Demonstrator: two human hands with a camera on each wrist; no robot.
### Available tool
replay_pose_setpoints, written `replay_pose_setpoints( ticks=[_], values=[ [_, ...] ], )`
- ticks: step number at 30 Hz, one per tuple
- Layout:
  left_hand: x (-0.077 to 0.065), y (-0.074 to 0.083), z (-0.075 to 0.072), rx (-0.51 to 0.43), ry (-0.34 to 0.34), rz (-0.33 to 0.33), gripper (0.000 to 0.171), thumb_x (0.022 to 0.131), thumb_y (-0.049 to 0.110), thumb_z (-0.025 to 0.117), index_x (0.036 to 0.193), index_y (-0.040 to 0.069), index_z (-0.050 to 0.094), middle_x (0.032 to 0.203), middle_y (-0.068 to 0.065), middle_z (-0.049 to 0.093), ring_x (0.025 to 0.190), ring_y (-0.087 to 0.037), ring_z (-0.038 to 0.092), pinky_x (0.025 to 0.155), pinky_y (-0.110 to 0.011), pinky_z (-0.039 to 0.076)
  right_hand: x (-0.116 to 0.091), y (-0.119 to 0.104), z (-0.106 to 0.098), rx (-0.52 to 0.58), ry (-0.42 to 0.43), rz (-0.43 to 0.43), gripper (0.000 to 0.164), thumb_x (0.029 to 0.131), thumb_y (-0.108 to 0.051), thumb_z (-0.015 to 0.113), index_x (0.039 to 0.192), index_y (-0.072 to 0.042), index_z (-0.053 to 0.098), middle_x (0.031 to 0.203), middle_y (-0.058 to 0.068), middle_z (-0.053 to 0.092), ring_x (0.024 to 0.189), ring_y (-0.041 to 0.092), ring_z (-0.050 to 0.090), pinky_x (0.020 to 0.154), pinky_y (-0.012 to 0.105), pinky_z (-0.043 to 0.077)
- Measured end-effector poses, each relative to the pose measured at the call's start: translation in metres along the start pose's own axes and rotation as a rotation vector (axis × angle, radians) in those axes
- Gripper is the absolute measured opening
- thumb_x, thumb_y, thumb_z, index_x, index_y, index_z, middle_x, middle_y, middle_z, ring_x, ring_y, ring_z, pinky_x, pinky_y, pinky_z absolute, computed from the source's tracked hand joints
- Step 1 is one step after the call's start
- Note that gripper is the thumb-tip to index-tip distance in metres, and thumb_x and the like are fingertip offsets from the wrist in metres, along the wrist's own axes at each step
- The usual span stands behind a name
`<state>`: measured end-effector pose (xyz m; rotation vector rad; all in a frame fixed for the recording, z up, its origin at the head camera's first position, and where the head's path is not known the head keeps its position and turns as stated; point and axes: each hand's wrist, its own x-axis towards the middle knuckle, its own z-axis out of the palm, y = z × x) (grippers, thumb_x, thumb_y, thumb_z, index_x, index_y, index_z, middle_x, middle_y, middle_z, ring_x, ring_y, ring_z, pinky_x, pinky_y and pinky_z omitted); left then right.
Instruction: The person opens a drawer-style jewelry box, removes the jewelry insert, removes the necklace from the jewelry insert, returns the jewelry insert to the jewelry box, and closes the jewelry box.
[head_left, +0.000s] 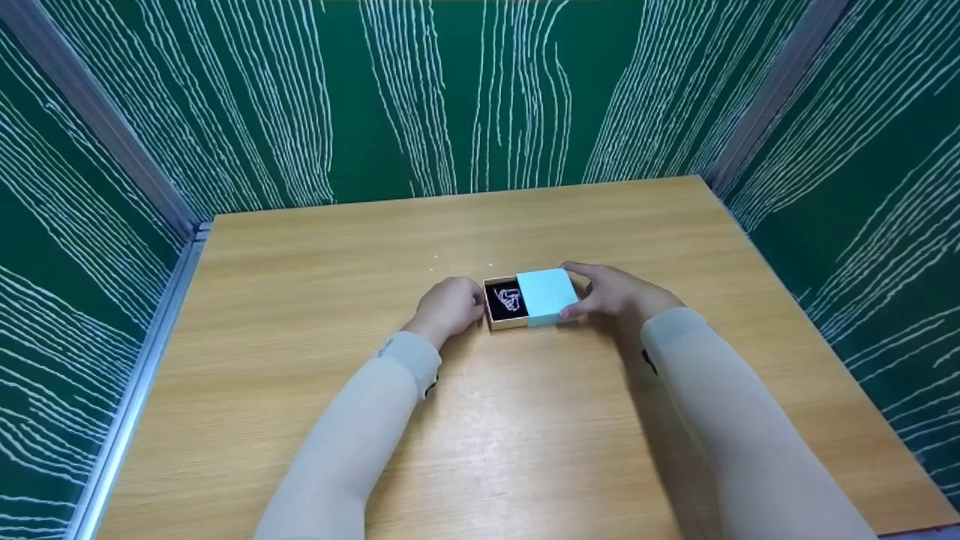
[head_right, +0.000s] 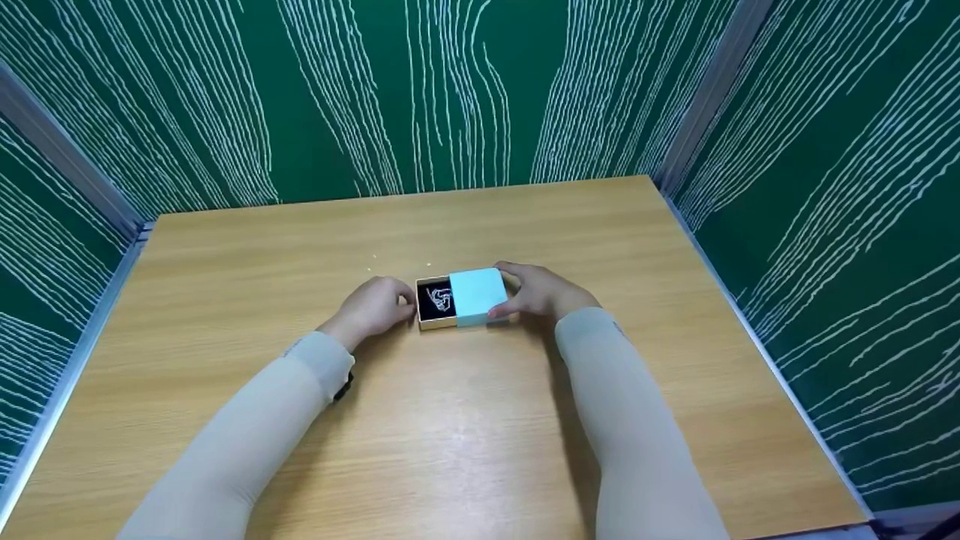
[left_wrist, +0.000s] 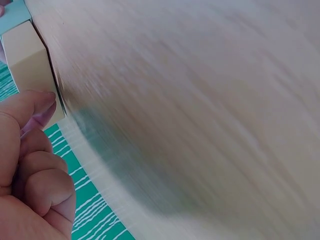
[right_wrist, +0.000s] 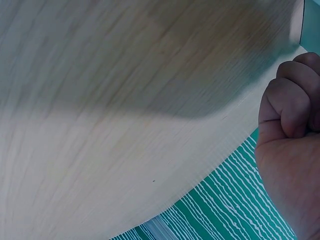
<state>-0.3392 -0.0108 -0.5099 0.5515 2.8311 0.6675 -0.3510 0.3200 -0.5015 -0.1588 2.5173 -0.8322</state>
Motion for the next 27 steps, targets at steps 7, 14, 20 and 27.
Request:
replay_pose_setpoints(
  ticks=[7,14,20,27],
  values=[
    [-0.003,0.002,-0.001,0.022,0.012,-0.005,0.023,0.109,0.019,0.069,0.090,0.013,0.081,0.096,-0.004,0.080,0.090,-0.023,0.069,0.090,-0.044,0.061,-0.001,0.000,0.001,0.012,0.001,0.001,0.128,0.078,-0.070,0.096,0.180,-0.038,0.027,0.191,0.013,0.019,0.177,0.045,0.014,0.138,0.077,0.010],
    [-0.004,0.000,-0.003,0.002,0.009,-0.009,0.019,0.107,0.020,0.071,0.093,0.014,0.082,0.098,-0.005,0.082,0.094,-0.026,0.072,0.091,-0.047,0.061,-0.004,-0.001,0.000,0.077,-0.017,0.037,0.128,0.076,-0.067,0.099,0.179,-0.044,0.027,0.191,0.013,0.018,0.174,0.045,0.018,0.137,0.080,0.009],
    [0.013,-0.019,0.011,0.031,0.034,0.027,0.025,0.104,0.023,0.071,0.081,0.019,0.079,0.087,0.002,0.078,0.084,-0.021,0.069,0.081,-0.044,0.060,-0.003,0.000,-0.001,0.029,-0.012,0.003,0.127,0.079,-0.067,0.097,0.180,-0.038,0.027,0.190,0.015,0.019,0.174,0.046,0.020,0.138,0.077,0.012],
    [0.017,-0.024,0.011,0.035,0.030,0.028,0.022,0.101,0.022,0.072,0.082,0.020,0.082,0.088,0.001,0.080,0.085,-0.024,0.071,0.082,-0.047,0.061,-0.001,0.001,0.000,0.015,-0.010,-0.004,0.128,0.079,-0.066,0.097,0.181,-0.036,0.026,0.191,0.015,0.018,0.176,0.046,0.015,0.139,0.076,0.011]
  ],
)
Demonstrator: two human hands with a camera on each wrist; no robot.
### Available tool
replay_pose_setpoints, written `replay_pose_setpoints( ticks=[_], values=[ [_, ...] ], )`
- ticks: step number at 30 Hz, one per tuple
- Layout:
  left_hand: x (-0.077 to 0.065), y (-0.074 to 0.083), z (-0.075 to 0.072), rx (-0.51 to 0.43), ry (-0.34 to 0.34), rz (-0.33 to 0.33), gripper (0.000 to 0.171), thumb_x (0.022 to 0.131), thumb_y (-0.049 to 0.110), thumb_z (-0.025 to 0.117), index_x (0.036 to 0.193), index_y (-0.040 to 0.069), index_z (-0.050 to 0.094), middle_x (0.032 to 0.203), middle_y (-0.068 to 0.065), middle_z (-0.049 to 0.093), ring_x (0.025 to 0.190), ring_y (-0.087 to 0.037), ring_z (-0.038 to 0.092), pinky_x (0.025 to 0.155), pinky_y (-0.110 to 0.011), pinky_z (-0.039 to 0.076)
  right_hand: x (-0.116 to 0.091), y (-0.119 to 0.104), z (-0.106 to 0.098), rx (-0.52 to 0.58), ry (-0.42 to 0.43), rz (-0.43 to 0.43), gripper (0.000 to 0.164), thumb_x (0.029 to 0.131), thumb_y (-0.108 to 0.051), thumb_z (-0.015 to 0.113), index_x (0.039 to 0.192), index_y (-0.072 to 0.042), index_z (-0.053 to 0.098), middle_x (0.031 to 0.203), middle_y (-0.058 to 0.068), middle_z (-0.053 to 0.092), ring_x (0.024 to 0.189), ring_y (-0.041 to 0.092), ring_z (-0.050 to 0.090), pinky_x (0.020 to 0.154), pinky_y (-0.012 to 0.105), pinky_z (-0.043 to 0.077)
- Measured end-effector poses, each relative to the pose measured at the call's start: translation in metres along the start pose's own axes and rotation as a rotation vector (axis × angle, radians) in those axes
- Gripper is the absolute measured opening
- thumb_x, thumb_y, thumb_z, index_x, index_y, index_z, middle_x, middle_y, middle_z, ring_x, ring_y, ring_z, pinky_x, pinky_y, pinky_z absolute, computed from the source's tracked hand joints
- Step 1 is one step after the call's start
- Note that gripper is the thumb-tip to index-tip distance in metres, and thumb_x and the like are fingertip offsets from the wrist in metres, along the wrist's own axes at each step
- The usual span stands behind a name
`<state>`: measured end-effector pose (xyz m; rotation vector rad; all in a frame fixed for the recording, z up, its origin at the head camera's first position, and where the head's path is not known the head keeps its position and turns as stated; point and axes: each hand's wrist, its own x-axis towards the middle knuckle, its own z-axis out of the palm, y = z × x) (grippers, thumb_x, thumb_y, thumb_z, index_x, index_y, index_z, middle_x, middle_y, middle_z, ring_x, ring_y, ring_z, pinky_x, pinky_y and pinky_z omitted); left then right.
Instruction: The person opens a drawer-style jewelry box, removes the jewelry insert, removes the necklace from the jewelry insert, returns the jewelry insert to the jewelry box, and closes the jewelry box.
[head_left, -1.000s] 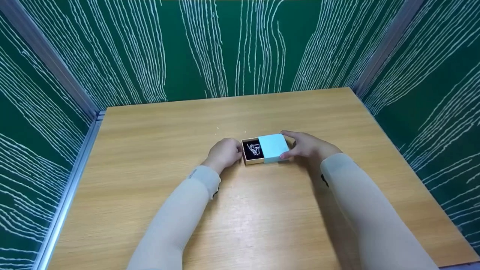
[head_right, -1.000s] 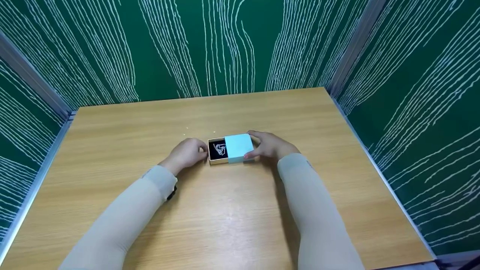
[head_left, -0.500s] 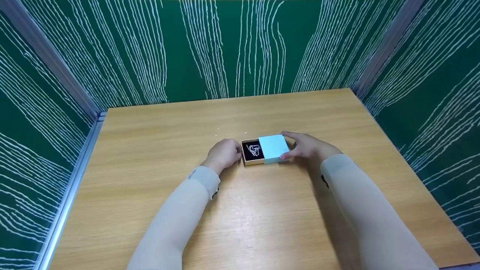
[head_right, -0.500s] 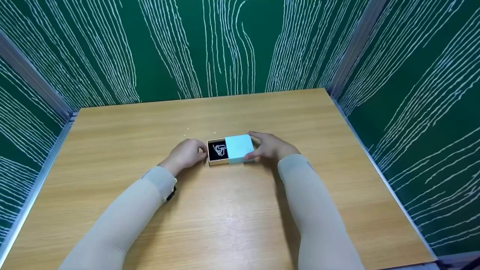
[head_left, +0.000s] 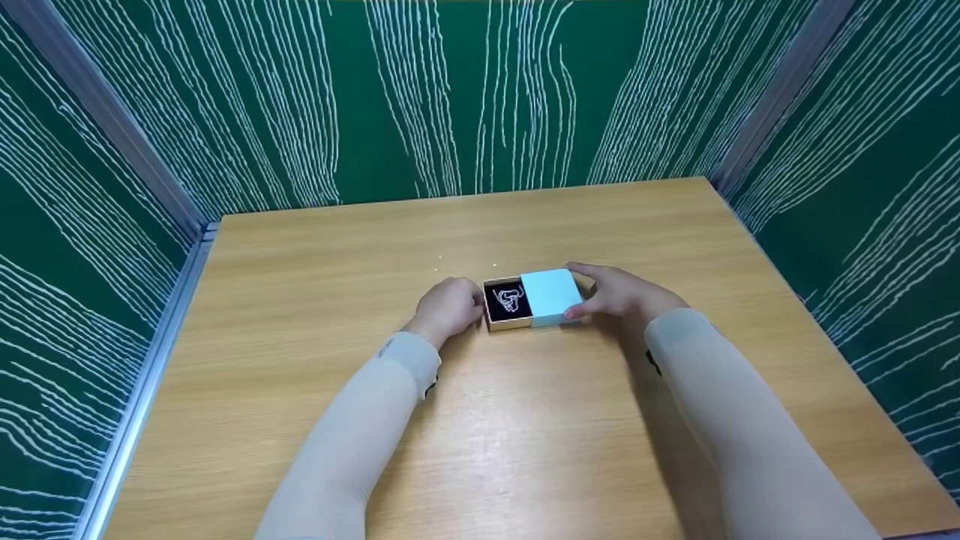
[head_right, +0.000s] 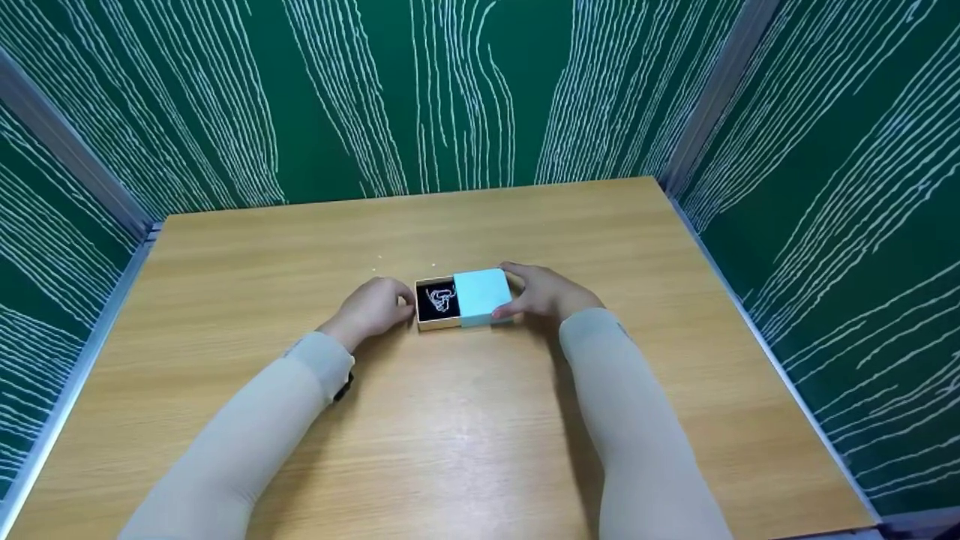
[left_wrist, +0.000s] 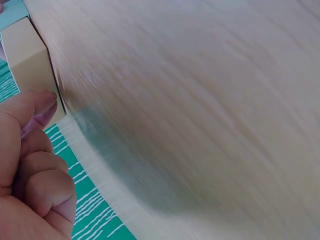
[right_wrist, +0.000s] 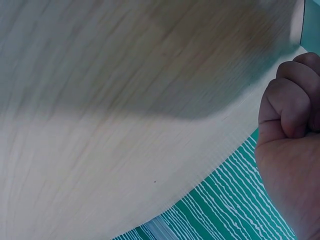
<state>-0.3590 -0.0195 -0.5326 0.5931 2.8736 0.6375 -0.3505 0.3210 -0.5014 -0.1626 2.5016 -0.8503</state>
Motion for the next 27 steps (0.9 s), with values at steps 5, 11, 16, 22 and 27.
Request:
replay_pose_setpoints(
  ticks=[5,11,16,22,27],
  values=[
    [0.004,-0.007,0.008,0.009,0.023,-0.001,0.020,0.099,0.021,0.073,0.080,0.021,0.080,0.085,0.003,0.079,0.082,-0.021,0.069,0.079,-0.043,0.060,0.001,0.001,0.000,0.013,-0.007,0.009,0.129,0.078,-0.067,0.097,0.181,-0.037,0.025,0.191,0.014,0.017,0.176,0.045,0.016,0.139,0.076,0.011],
    [-0.012,0.005,-0.007,-0.022,0.009,0.002,0.024,0.103,0.024,0.072,0.082,0.018,0.080,0.088,0.001,0.078,0.084,-0.022,0.069,0.082,-0.045,0.060,-0.001,0.001,0.000,0.069,-0.017,0.032,0.129,0.077,-0.065,0.099,0.180,-0.042,0.025,0.192,0.011,0.014,0.176,0.044,0.015,0.139,0.077,0.008],
    [-0.023,0.018,-0.017,-0.022,0.001,-0.048,0.019,0.105,0.023,0.075,0.090,0.014,0.081,0.093,-0.003,0.080,0.086,-0.023,0.069,0.085,-0.045,0.060,0.000,0.002,0.000,0.070,-0.020,0.021,0.129,0.077,-0.065,0.098,0.181,-0.040,0.024,0.192,0.012,0.014,0.176,0.044,0.015,0.139,0.076,0.008],
    [-0.024,0.019,-0.019,-0.108,-0.028,-0.099,0.023,0.100,0.037,0.079,0.106,0.015,0.075,0.103,0.000,0.078,0.091,-0.021,0.068,0.088,-0.041,0.059,0.000,0.002,0.000,0.022,-0.009,-0.010,0.129,0.080,-0.067,0.096,0.181,-0.034,0.024,0.191,0.016,0.018,0.174,0.047,0.023,0.139,0.075,0.012],
    [-0.025,0.021,-0.019,-0.130,-0.036,-0.098,0.054,0.096,0.048,0.080,0.137,0.015,0.068,0.123,-0.003,0.079,0.101,-0.023,0.070,0.100,-0.045,0.062,0.001,0.001,0.001,-0.004,-0.002,-0.030,0.127,0.083,-0.066,0.095,0.182,-0.031,0.024,0.189,0.019,0.021,0.170,0.049,0.031,0.139,0.075,0.017]
  ],
)
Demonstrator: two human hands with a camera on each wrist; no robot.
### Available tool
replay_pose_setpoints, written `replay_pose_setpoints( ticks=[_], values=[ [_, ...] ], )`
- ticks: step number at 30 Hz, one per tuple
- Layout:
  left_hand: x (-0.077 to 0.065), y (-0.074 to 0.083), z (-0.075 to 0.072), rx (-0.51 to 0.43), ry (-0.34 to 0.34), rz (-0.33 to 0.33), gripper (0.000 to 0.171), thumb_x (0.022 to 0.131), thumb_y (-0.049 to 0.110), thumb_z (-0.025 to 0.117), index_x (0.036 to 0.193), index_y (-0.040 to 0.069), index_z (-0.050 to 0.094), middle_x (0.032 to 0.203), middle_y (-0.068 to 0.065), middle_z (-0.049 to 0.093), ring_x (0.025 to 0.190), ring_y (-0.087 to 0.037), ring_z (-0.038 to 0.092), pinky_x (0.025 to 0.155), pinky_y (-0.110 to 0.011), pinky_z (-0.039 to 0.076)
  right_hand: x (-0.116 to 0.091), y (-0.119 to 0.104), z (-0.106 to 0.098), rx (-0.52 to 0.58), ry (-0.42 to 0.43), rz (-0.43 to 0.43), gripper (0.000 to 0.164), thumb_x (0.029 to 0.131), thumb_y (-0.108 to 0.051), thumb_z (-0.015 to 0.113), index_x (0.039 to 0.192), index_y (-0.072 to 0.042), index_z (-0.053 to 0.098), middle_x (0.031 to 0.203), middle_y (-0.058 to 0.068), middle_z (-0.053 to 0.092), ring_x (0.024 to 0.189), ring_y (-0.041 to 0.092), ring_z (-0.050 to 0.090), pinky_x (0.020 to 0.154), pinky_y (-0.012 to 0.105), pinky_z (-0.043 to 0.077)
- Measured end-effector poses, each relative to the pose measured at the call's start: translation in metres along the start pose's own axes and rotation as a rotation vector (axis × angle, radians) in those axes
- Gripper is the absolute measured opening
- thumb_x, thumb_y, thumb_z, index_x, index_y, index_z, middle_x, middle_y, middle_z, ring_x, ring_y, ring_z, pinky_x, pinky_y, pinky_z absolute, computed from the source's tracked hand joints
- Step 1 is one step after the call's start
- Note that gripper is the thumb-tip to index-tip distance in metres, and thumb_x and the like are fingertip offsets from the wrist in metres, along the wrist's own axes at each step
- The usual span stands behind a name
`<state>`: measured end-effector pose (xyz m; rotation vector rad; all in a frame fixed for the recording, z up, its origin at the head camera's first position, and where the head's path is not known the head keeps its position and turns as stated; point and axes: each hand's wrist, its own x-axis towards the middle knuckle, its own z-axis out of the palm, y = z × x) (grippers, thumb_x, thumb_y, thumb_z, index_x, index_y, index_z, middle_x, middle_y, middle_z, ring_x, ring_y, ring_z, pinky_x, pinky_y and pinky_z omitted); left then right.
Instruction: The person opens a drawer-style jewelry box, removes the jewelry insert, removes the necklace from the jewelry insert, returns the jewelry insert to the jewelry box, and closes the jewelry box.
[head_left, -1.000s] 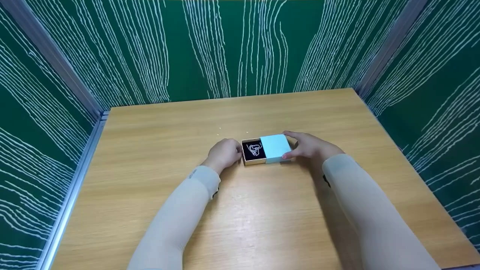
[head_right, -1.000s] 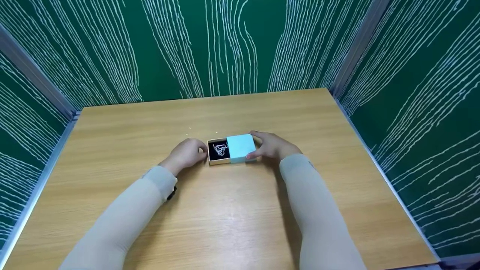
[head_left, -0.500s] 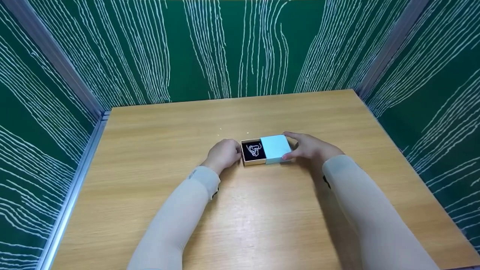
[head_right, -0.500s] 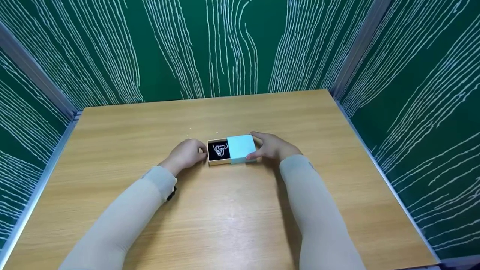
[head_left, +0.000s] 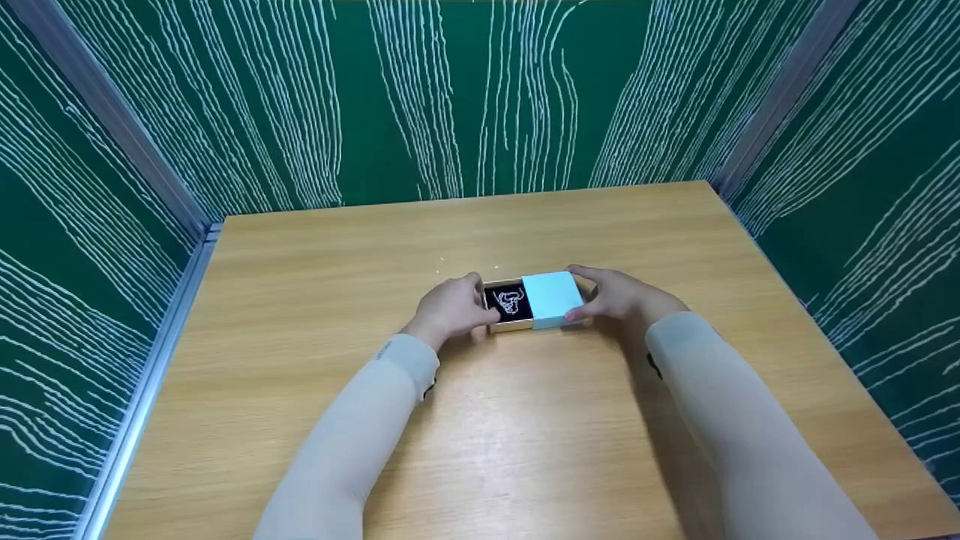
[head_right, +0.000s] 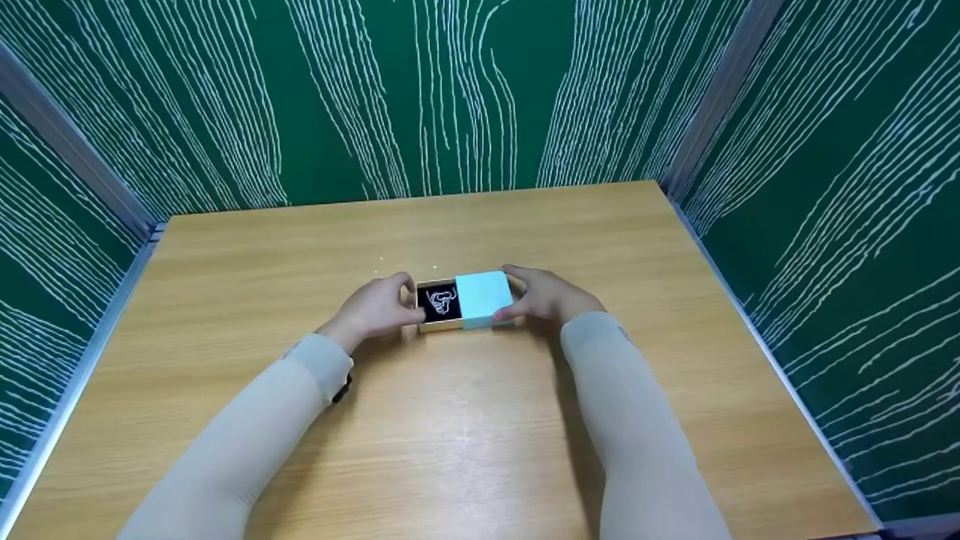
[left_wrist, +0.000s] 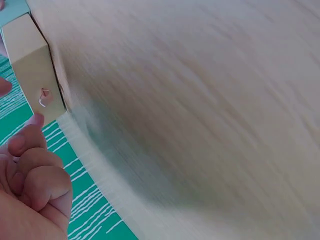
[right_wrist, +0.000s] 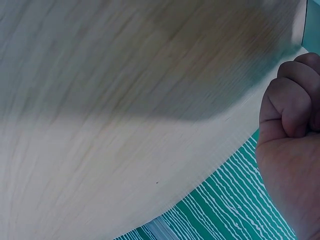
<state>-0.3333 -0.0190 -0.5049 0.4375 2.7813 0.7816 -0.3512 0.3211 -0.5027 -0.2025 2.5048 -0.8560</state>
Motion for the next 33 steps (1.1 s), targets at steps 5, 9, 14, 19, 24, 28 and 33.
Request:
replay_pose_setpoints(
  ticks=[5,9,14,19,24,28,33],
  values=[
    [0.001,0.004,0.002,-0.024,-0.004,-0.014,0.072,0.095,0.050,0.084,0.155,0.019,0.058,0.128,-0.005,0.077,0.104,-0.025,0.070,0.102,-0.046,0.062,0.000,0.000,0.001,0.008,0.002,0.013,0.128,0.080,-0.069,0.095,0.182,-0.034,0.024,0.191,0.015,0.018,0.173,0.048,0.023,0.139,0.076,0.013],
    [0.001,0.007,0.003,-0.040,-0.025,-0.023,0.080,0.094,0.050,0.088,0.159,0.018,0.056,0.134,-0.007,0.076,0.113,-0.026,0.069,0.112,-0.048,0.060,0.000,0.000,0.002,0.011,0.002,0.020,0.128,0.080,-0.068,0.095,0.181,-0.034,0.025,0.191,0.014,0.017,0.176,0.046,0.017,0.139,0.076,0.010],
    [0.003,0.011,-0.001,-0.039,-0.045,-0.057,0.082,0.091,0.050,0.091,0.159,0.017,0.059,0.139,-0.006,0.074,0.118,-0.026,0.068,0.117,-0.048,0.057,0.000,0.000,0.002,0.043,-0.001,0.048,0.130,0.077,-0.069,0.097,0.181,-0.038,0.025,0.191,0.013,0.017,0.176,0.045,0.015,0.138,0.077,0.009],
    [0.004,0.019,-0.008,-0.012,-0.052,-0.081,0.077,0.089,0.047,0.095,0.153,0.014,0.067,0.135,-0.005,0.076,0.118,-0.026,0.067,0.118,-0.048,0.056,0.000,0.001,0.000,0.044,0.005,0.059,0.131,0.075,-0.070,0.097,0.181,-0.039,0.026,0.191,0.013,0.017,0.176,0.046,0.015,0.138,0.078,0.009],
    [0.005,0.030,-0.014,0.028,-0.067,-0.095,0.061,0.090,0.040,0.097,0.138,0.011,0.075,0.126,-0.005,0.078,0.112,-0.026,0.069,0.113,-0.047,0.059,0.001,0.002,0.001,0.044,0.005,0.049,0.130,0.076,-0.068,0.097,0.181,-0.037,0.026,0.191,0.013,0.018,0.175,0.045,0.018,0.139,0.076,0.010],
    [0.007,0.037,-0.015,0.087,-0.086,-0.077,0.051,0.091,0.033,0.098,0.130,0.007,0.078,0.122,-0.007,0.081,0.106,-0.025,0.071,0.109,-0.046,0.061,0.000,0.002,0.002,0.044,-0.002,0.026,0.128,0.080,-0.064,0.097,0.181,-0.034,0.025,0.191,0.014,0.019,0.174,0.044,0.023,0.140,0.073,0.012],
    [0.012,0.039,-0.012,0.114,-0.105,-0.065,0.047,0.092,0.030,0.098,0.127,0.004,0.080,0.122,-0.009,0.082,0.102,-0.024,0.071,0.107,-0.044,0.063,-0.002,0.000,0.001,0.046,0.005,0.034,0.129,0.079,-0.065,0.098,0.181,-0.036,0.025,0.191,0.013,0.018,0.176,0.045,0.018,0.139,0.075,0.010]
  ],
)
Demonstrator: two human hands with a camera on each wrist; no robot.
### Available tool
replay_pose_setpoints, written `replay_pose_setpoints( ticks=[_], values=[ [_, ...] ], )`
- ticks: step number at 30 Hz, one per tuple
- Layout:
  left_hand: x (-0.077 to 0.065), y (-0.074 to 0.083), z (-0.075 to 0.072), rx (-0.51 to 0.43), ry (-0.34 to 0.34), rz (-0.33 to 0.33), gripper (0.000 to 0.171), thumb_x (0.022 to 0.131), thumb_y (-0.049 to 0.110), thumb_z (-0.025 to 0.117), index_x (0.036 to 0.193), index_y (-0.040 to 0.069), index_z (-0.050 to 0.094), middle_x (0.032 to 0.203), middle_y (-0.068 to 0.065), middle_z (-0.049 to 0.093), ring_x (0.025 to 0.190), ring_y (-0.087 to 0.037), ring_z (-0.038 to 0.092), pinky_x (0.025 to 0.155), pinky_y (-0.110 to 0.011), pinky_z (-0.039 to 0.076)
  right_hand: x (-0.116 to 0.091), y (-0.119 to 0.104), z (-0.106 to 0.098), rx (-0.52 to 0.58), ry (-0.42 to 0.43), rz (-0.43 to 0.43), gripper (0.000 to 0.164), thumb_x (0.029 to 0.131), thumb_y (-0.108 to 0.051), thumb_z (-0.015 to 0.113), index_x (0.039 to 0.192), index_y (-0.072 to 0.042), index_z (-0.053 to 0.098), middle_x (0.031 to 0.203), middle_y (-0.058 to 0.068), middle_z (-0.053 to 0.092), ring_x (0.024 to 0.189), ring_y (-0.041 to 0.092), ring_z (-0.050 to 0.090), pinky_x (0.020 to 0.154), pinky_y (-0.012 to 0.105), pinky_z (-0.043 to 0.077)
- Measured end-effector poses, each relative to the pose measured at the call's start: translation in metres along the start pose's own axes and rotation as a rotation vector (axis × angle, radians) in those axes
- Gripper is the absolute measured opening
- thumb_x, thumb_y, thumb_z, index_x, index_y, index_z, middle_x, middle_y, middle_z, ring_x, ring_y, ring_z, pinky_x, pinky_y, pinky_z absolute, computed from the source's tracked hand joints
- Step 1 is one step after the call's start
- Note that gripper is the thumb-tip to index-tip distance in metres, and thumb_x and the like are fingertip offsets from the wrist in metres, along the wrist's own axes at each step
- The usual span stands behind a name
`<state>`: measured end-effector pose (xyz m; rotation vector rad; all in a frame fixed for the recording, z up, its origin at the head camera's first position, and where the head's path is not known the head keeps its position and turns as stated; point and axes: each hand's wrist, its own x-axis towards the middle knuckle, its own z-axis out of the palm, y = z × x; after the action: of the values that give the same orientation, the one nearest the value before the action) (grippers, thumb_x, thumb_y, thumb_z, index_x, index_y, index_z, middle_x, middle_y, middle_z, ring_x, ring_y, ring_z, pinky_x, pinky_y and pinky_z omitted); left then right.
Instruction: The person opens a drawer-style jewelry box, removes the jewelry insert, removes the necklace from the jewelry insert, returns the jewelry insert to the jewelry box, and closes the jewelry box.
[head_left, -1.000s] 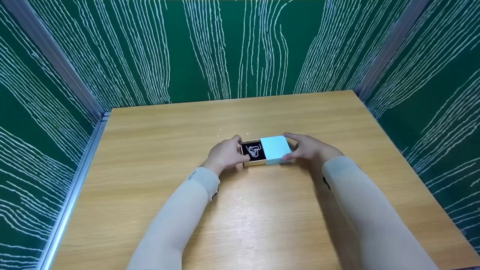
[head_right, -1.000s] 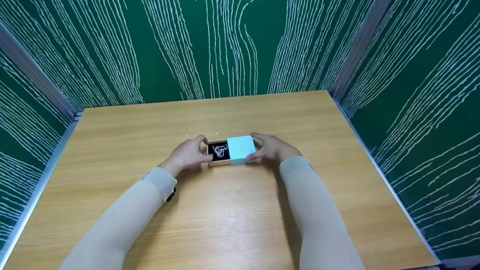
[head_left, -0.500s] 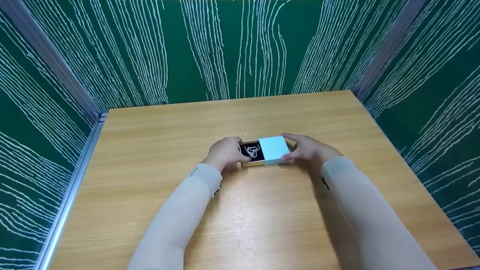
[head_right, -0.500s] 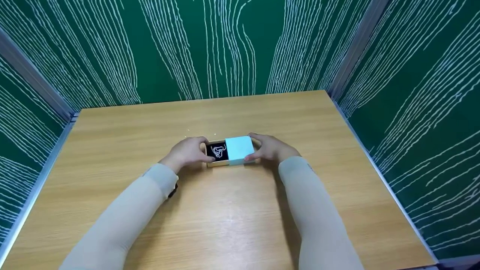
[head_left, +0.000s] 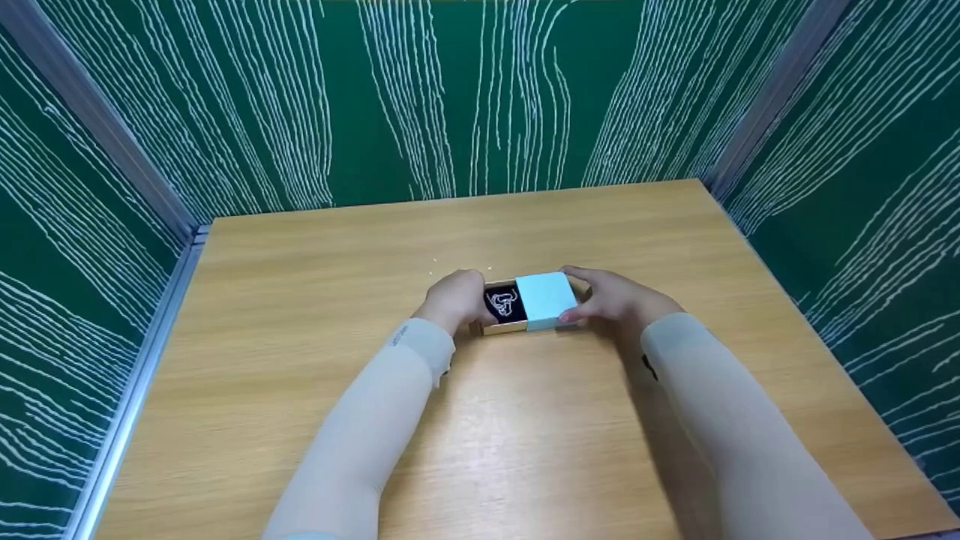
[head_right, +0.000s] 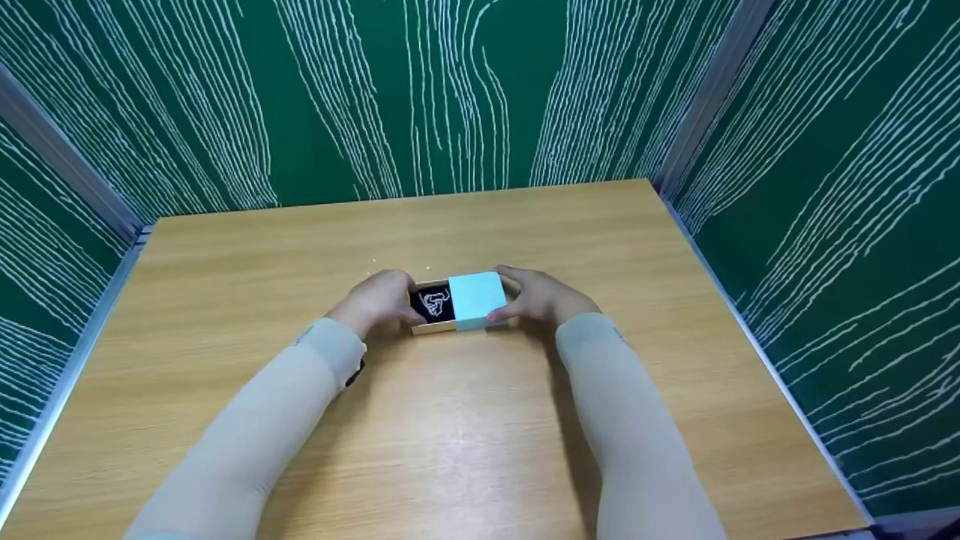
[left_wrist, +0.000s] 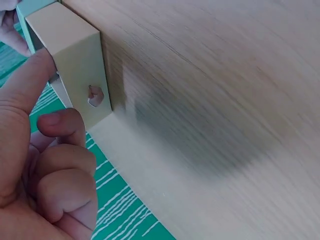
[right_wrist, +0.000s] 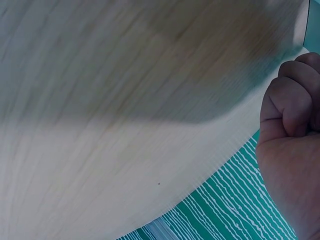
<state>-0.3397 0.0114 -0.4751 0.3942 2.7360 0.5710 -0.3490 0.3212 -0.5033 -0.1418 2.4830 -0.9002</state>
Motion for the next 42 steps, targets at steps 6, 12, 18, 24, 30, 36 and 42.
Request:
replay_pose_setpoints(
  ticks=[6,12,18,24,30,36,42],
  values=[
    [0.005,-0.001,0.003,-0.006,-0.016,-0.010,0.044,0.092,0.029,0.097,0.125,0.005,0.080,0.120,-0.009,0.082,0.100,-0.024,0.071,0.104,-0.044,0.064,0.002,0.001,-0.001,-0.004,0.001,0.002,0.133,0.075,-0.069,0.098,0.181,-0.036,0.026,0.192,0.010,0.017,0.177,0.044,0.014,0.139,0.075,0.009],
    [0.009,-0.001,0.005,0.031,-0.005,0.006,0.042,0.091,0.029,0.096,0.122,0.004,0.080,0.118,-0.009,0.082,0.097,-0.024,0.069,0.102,-0.044,0.063,0.003,0.004,-0.003,0.023,-0.013,0.004,0.135,0.073,-0.069,0.098,0.181,-0.037,0.025,0.192,0.007,0.015,0.178,0.042,0.013,0.140,0.074,0.009],
    [0.009,-0.005,0.005,-0.029,-0.020,0.014,0.044,0.092,0.026,0.096,0.126,0.004,0.079,0.120,-0.009,0.080,0.100,-0.026,0.070,0.103,-0.044,0.063,0.001,0.002,-0.002,0.032,-0.008,0.019,0.133,0.073,-0.068,0.099,0.180,-0.041,0.026,0.192,0.009,0.016,0.177,0.044,0.014,0.139,0.076,0.009],
    [0.010,-0.012,0.007,-0.056,-0.023,0.041,0.046,0.091,0.030,0.097,0.126,0.007,0.078,0.118,-0.006,0.078,0.100,-0.025,0.072,0.101,-0.042,0.063,0.000,0.003,-0.001,-0.036,-0.002,-0.027,0.127,0.080,-0.068,0.096,0.181,-0.035,0.026,0.190,0.015,0.021,0.173,0.046,0.024,0.140,0.073,0.015],
    [0.011,-0.022,0.008,-0.110,-0.023,0.043,0.041,0.091,0.032,0.096,0.120,0.011,0.077,0.112,-0.002,0.077,0.097,-0.024,0.072,0.095,-0.041,0.063,0.000,0.001,-0.001,-0.030,-0.008,-0.025,0.127,0.080,-0.069,0.095,0.181,-0.036,0.026,0.190,0.014,0.020,0.174,0.046,0.021,0.139,0.075,0.013],
    [0.009,-0.026,0.009,-0.163,-0.018,0.059,0.050,0.091,0.033,0.094,0.130,0.011,0.072,0.122,-0.004,0.075,0.110,-0.026,0.070,0.107,-0.045,0.061,-0.003,-0.001,-0.002,-0.017,-0.006,-0.009,0.126,0.079,-0.067,0.096,0.180,-0.040,0.026,0.190,0.013,0.020,0.175,0.046,0.020,0.139,0.076,0.013],
    [0.009,-0.029,0.011,-0.185,-0.029,0.089,0.055,0.092,0.032,0.092,0.136,0.010,0.068,0.127,-0.007,0.074,0.114,-0.027,0.068,0.113,-0.046,0.059,-0.003,-0.001,-0.002,-0.020,-0.015,-0.005,0.126,0.080,-0.067,0.096,0.181,-0.039,0.025,0.190,0.014,0.020,0.174,0.046,0.022,0.138,0.076,0.014]
  ],
)
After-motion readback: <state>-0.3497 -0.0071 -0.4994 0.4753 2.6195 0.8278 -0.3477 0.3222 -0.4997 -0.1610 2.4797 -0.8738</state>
